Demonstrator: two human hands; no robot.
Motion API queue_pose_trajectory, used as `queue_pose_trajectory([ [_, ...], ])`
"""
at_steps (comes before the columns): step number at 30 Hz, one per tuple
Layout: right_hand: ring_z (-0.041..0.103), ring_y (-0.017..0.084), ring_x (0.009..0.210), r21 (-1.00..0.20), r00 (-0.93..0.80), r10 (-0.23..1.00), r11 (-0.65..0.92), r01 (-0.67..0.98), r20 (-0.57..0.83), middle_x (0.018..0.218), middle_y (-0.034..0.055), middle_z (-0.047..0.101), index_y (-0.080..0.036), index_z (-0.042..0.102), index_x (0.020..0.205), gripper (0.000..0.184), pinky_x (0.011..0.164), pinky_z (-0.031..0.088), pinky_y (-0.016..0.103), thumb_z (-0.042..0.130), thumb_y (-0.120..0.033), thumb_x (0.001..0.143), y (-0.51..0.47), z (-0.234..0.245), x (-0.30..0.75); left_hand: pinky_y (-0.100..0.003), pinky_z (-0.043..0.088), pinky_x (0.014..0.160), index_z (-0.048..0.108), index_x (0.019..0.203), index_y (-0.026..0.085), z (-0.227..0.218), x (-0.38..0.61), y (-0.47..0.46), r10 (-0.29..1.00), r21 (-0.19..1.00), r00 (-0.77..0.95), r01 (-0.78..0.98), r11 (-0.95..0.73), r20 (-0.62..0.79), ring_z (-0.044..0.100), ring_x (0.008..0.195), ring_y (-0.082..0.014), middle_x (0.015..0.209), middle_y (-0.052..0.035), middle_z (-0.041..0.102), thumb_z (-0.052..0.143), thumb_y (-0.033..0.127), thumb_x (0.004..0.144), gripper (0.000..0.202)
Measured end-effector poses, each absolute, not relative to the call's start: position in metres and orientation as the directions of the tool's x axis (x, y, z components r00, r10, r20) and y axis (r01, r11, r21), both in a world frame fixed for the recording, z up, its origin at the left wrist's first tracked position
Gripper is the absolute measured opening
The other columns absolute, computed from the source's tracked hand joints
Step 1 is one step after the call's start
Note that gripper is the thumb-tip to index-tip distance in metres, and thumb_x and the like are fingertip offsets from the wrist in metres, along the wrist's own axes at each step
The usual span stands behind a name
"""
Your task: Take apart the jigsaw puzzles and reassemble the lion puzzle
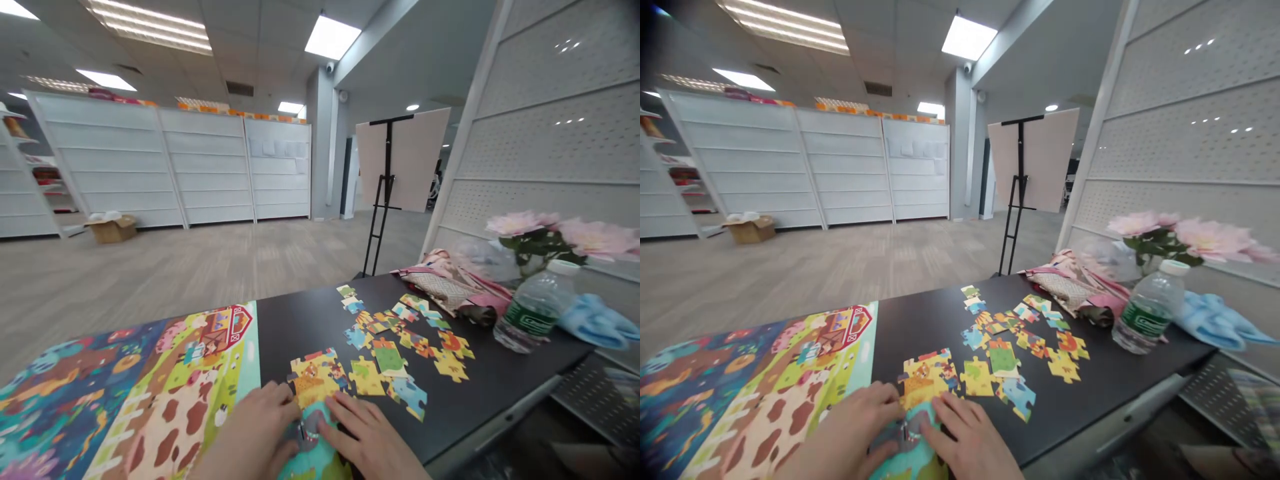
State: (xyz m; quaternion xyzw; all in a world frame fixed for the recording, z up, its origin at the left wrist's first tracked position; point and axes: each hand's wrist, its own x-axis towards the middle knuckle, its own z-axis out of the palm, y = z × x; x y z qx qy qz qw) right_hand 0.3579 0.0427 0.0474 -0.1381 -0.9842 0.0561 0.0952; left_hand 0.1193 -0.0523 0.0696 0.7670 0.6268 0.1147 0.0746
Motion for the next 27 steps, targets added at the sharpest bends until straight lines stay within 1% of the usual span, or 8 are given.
queue_pose_trajectory([
  [5,0.054,0.03,0.133,-0.249,-0.926,0.323,0.93,0.271,0.197,0.145,0.0083,0.057,-0.033,0.052,0.143,0.059,0.105,0.047,0.039,0.06,-0.059,0.091,0.037,0.054,0.359,-0.034,0.05,0.098,0.058,0.136,0.034,-0.012,0.111,-0.075,0.9,0.071,0.222,0.961,-0.267,0.374,0.062,0.118,-0.0275,0.127,-0.003,0.068,0.053,0.042,0.096,0.041],
  [8,0.052,0.031,0.135,-0.301,-0.921,0.35,0.909,0.29,0.169,0.146,0.0081,0.056,-0.033,0.053,0.143,0.06,0.108,0.046,0.041,0.059,-0.062,0.09,0.037,0.058,0.361,-0.037,0.043,0.109,0.045,0.148,0.032,-0.036,0.107,-0.081,0.873,-0.005,0.226,0.969,-0.248,0.433,0.055,0.129,-0.0293,0.134,-0.0032,0.065,0.05,0.052,0.097,0.055],
  [11,0.051,0.032,0.135,-0.329,-0.922,0.352,0.9,0.286,0.16,0.147,0.0073,0.055,-0.035,0.052,0.144,0.061,0.109,0.046,0.043,0.065,-0.056,0.088,0.039,0.061,0.363,-0.04,0.043,0.109,0.041,0.151,0.033,-0.038,0.111,-0.082,0.878,-0.046,0.22,0.974,-0.221,0.425,0.054,0.131,-0.03,0.137,-0.0031,0.063,0.048,0.053,0.099,0.057],
  [17,0.051,0.032,0.135,-0.397,-0.91,0.379,0.871,0.289,0.168,0.146,0.0058,0.057,-0.038,0.057,0.139,0.059,0.109,0.046,0.045,0.074,-0.046,0.083,0.032,0.065,0.372,-0.036,0.052,0.099,0.031,0.155,0.036,-0.033,0.13,-0.081,0.875,-0.074,0.21,0.977,-0.198,0.436,0.061,0.125,-0.0249,0.142,-0.0027,0.059,0.044,0.037,0.104,0.053],
  [19,0.052,0.03,0.134,-0.426,-0.896,0.408,0.852,0.305,0.174,0.145,0.0054,0.057,-0.037,0.061,0.135,0.05,0.11,0.045,0.046,0.069,-0.048,0.087,0.046,0.066,0.377,-0.035,0.051,0.1,0.028,0.156,0.035,-0.03,0.134,-0.081,0.87,-0.07,0.221,0.975,-0.213,0.441,0.06,0.125,-0.0248,0.143,-0.0033,0.057,0.046,0.039,0.103,0.056],
  [21,0.054,0.028,0.132,-0.444,-0.845,0.484,0.823,0.354,0.225,0.143,0.0068,0.059,-0.032,0.064,0.132,0.042,0.111,0.044,0.046,0.055,-0.05,0.095,0.08,0.068,0.382,-0.035,0.05,0.101,0.025,0.157,0.033,-0.025,0.136,-0.083,0.869,-0.073,0.224,0.974,-0.214,0.442,0.058,0.128,-0.0253,0.145,-0.0043,0.055,0.047,0.041,0.103,0.059],
  [24,0.053,0.029,0.132,-0.387,-0.75,0.584,0.798,0.461,0.311,0.14,0.0124,0.06,-0.022,0.065,0.131,0.049,0.115,0.037,0.049,0.04,-0.048,0.098,0.163,0.072,0.388,-0.039,0.049,0.102,0.024,0.158,0.028,-0.019,0.141,-0.086,0.872,-0.118,0.224,0.974,-0.192,0.435,0.053,0.132,-0.0279,0.149,-0.0084,0.051,0.047,0.044,0.103,0.062],
  [27,0.05,0.034,0.134,-0.299,-0.753,0.649,0.744,0.598,0.11,0.139,0.0177,0.06,-0.015,0.063,0.133,0.06,0.115,0.034,0.048,0.053,-0.05,0.084,0.243,0.074,0.393,-0.041,0.048,0.103,0.03,0.156,0.028,-0.018,0.149,-0.089,0.887,-0.114,0.147,0.988,-0.107,0.437,0.056,0.128,-0.0301,0.146,-0.0094,0.054,0.048,0.043,0.103,0.058],
])
